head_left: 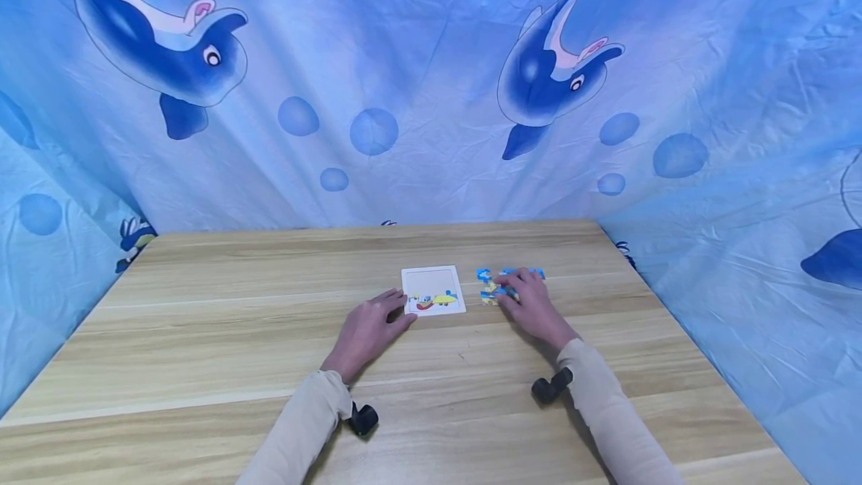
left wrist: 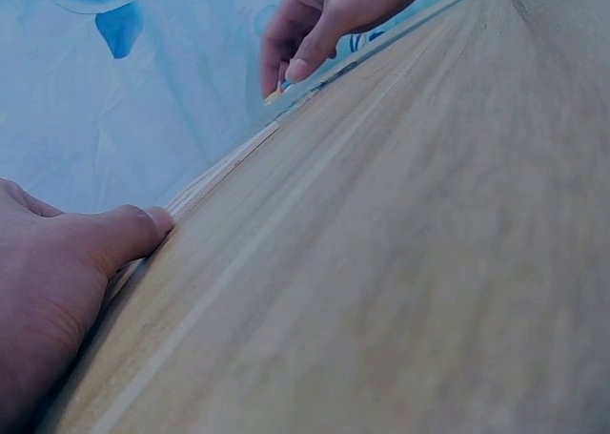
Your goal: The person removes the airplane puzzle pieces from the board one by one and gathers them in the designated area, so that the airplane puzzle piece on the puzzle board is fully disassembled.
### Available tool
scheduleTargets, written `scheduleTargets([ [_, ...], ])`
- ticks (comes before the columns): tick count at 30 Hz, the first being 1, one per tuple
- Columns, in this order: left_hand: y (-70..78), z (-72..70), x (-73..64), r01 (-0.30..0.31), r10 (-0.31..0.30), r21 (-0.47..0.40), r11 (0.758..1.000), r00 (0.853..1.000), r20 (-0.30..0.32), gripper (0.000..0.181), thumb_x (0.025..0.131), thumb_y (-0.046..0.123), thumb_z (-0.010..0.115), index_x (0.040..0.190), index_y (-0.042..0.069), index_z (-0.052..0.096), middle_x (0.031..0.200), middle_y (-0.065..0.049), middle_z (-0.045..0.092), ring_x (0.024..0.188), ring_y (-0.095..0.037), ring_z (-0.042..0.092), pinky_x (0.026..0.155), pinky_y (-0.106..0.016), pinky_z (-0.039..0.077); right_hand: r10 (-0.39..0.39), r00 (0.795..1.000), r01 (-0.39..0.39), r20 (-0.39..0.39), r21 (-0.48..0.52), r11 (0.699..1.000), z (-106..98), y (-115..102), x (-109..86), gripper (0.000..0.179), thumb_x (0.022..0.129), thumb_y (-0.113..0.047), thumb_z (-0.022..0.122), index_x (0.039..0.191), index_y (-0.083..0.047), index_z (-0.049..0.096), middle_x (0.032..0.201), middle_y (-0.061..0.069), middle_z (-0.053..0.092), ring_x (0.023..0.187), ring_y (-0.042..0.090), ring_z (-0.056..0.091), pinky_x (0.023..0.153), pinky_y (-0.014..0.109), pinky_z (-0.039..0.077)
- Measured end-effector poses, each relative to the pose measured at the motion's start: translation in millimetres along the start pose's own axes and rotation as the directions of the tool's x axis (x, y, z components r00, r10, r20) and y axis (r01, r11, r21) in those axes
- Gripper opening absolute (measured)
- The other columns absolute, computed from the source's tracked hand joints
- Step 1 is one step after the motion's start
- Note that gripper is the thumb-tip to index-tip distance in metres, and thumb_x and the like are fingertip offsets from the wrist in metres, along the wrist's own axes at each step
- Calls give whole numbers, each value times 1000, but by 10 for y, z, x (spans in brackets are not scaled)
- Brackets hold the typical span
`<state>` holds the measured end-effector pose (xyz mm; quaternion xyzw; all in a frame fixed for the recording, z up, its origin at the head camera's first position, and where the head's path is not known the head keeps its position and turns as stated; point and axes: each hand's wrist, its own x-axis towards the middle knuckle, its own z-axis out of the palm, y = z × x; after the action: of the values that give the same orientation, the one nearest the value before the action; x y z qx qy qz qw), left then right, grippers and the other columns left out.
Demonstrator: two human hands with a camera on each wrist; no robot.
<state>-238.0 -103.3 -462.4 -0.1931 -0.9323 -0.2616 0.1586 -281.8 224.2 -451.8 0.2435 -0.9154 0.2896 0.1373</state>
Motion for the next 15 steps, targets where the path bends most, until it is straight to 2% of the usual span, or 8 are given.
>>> scheduleTargets([
  [15, 1, -1, 1, -8, 8, 1, 1000, 1000, -8, 45, 95, 36, 77, 127, 4, 74, 133, -17, 68, 125, -34, 63, 101, -51, 53, 46, 999, -46, 0, -13, 999, -117, 120, -100, 30, 99, -11, 71, 126, 1, 68, 122, 18, 59, 115, 40, 46, 95, 55, 38],
])
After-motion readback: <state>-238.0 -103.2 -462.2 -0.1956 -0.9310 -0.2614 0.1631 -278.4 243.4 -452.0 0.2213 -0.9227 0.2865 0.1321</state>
